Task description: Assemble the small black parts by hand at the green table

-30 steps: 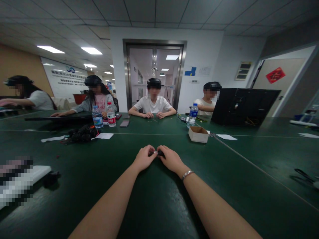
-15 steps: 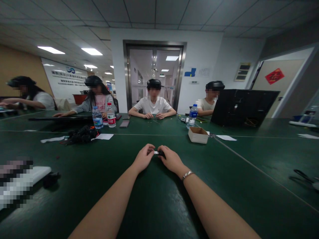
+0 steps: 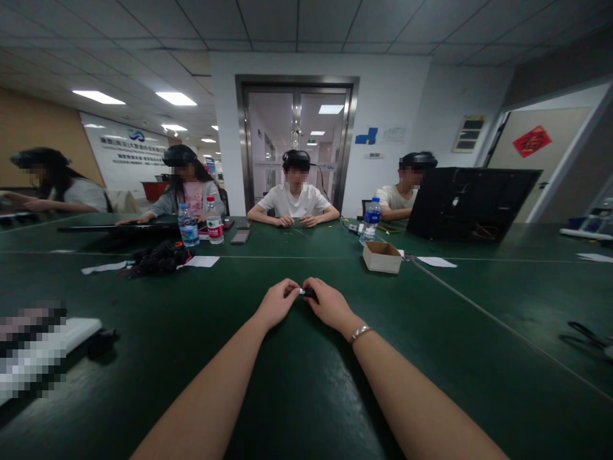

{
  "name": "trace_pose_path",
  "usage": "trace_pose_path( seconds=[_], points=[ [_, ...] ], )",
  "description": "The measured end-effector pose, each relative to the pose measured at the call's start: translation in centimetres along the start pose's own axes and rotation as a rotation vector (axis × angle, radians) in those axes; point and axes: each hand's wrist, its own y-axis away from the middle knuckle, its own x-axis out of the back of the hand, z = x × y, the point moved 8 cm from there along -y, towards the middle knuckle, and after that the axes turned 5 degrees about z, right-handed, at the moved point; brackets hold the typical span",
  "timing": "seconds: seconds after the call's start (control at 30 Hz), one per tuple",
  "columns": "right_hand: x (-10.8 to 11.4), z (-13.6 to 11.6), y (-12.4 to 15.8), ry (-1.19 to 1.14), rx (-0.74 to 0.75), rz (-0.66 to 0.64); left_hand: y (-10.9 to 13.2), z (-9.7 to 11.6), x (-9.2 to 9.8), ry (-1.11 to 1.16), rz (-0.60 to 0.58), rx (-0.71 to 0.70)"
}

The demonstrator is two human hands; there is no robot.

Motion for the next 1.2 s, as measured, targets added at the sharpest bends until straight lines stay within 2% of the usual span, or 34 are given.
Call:
trace_pose_path(
  seconds=[0.23,0.43,0.63,0.8,0.9,0.97,1.03,1.1,1.2],
  points=[
    [0.2,-0.5,0.1,0.036,0.016,-0.015,-0.4,-0.6,-0.3,0.043,0.01,-0.016],
    [0.4,-1.1,0.4,0.099,0.02,-0.03,-0.5,-0.8,0.3,-0.083,0.062,-0.051],
    [0.5,-1.7,0.8,0.168,0.022,-0.048,-0.4,-0.8,-0.1,-0.056,0.012,-0.062],
    [0.6,-2.4,1.1,0.179,0.056,-0.08,0.2,0.3,-1.0,-0.187,-0.041,-0.112],
    [1.7,-1.2,1.3,0.219,0.0,-0.073,0.9,0.9,-0.5,-0.327,-0.056,-0.141],
    [3.2,0.8,1.8,0.251,-0.073,-0.058,1.7,0.7,0.8,-0.503,-0.106,-0.167],
    [5.4,3.5,2.9,0.265,-0.149,-0.042,3.0,0.1,3.4,-0.697,-0.149,-0.198],
    [7.9,6.8,4.5,0.301,-0.229,-0.043,4.7,-1.0,7.6,-0.862,-0.119,-0.196],
    [11.6,11.7,8.1,0.386,-0.365,-0.084,7.7,-3.4,15.5,-1.111,0.001,-0.1]
  ],
)
